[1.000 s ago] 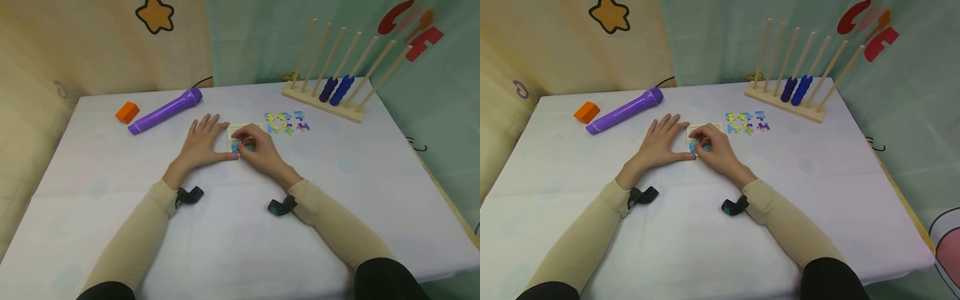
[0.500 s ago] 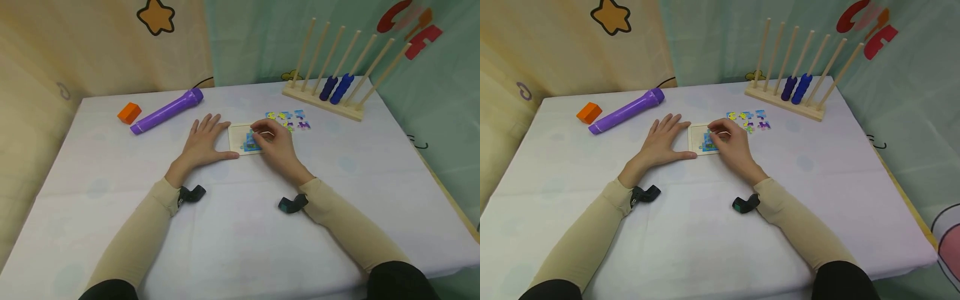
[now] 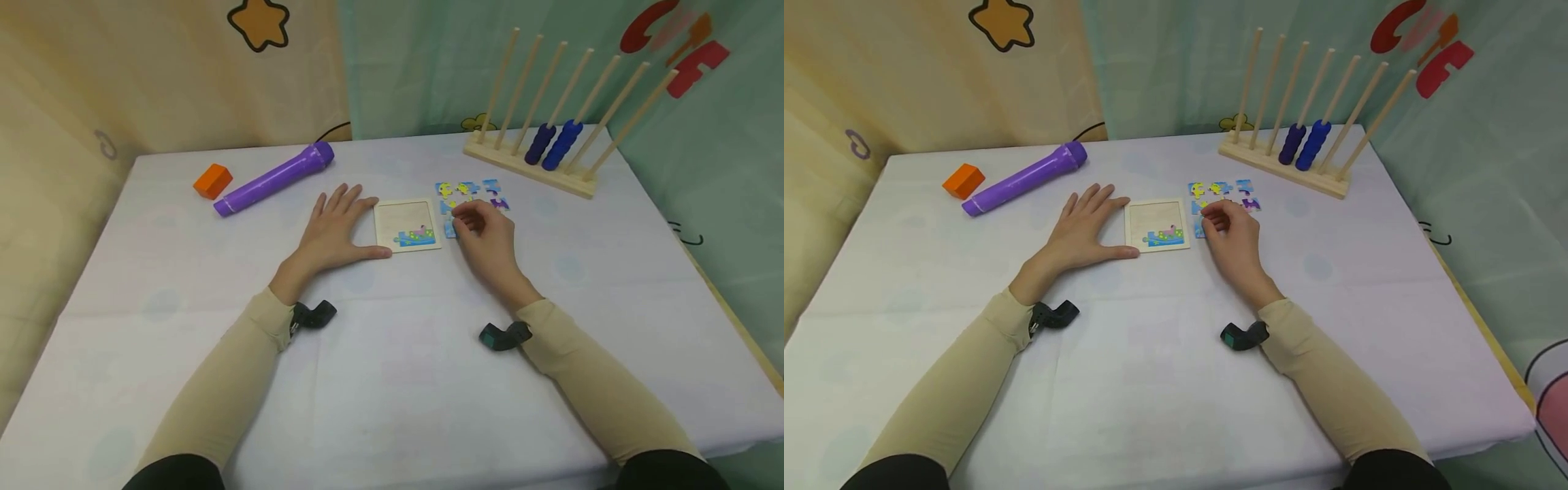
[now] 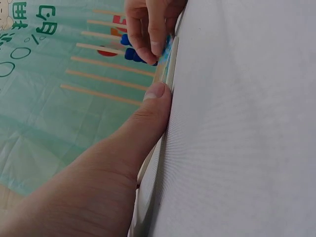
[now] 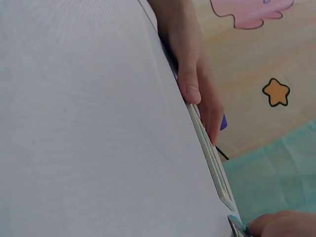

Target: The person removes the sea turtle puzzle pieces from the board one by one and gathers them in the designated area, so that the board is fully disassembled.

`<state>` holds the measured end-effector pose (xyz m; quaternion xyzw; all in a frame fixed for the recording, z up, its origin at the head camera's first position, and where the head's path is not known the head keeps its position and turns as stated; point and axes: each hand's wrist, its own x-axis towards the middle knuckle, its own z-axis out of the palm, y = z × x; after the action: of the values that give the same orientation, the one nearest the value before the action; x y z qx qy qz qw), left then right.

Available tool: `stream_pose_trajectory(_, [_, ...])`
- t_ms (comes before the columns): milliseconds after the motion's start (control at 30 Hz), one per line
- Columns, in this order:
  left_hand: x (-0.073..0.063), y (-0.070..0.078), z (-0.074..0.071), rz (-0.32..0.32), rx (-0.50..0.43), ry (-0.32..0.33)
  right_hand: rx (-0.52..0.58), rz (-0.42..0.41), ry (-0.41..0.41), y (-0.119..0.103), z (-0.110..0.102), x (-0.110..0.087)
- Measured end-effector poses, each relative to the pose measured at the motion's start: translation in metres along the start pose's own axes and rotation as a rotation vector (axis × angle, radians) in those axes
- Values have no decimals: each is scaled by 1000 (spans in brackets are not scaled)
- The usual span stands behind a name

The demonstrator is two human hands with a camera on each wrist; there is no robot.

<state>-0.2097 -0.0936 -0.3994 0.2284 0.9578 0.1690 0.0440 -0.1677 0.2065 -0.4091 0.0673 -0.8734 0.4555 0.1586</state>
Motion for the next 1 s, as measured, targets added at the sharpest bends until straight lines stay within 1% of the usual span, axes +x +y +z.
stream_pose_trajectory(133, [0,1,-3,0,-1,-4,-37,-27,15,-1,1,0])
stream_pose_trajectory(267, [-1,0,-3,-6,-5,-4,-47,-56,17,-2,2,0])
stream_pose_trajectory(433, [-2,0,-2,-1,-12,2,-45,-144,-1,-2,4,-1])
stream_pose_trajectory(567, [-2,0,-1,2,-12,1,-21,-221,-35,-4,8,-3])
stream_pose_trajectory(733, [-3,-1,-2,5,-7,5,10,-304,-96,-13,24,-2])
stream_pose_trajectory(867, [-3,-2,-2,9,-6,16,-46,-356,-161,-19,37,1])
stream_pose_trajectory(1000, [-2,-2,-2,15,-12,17,-108,-347,-210,-23,41,2])
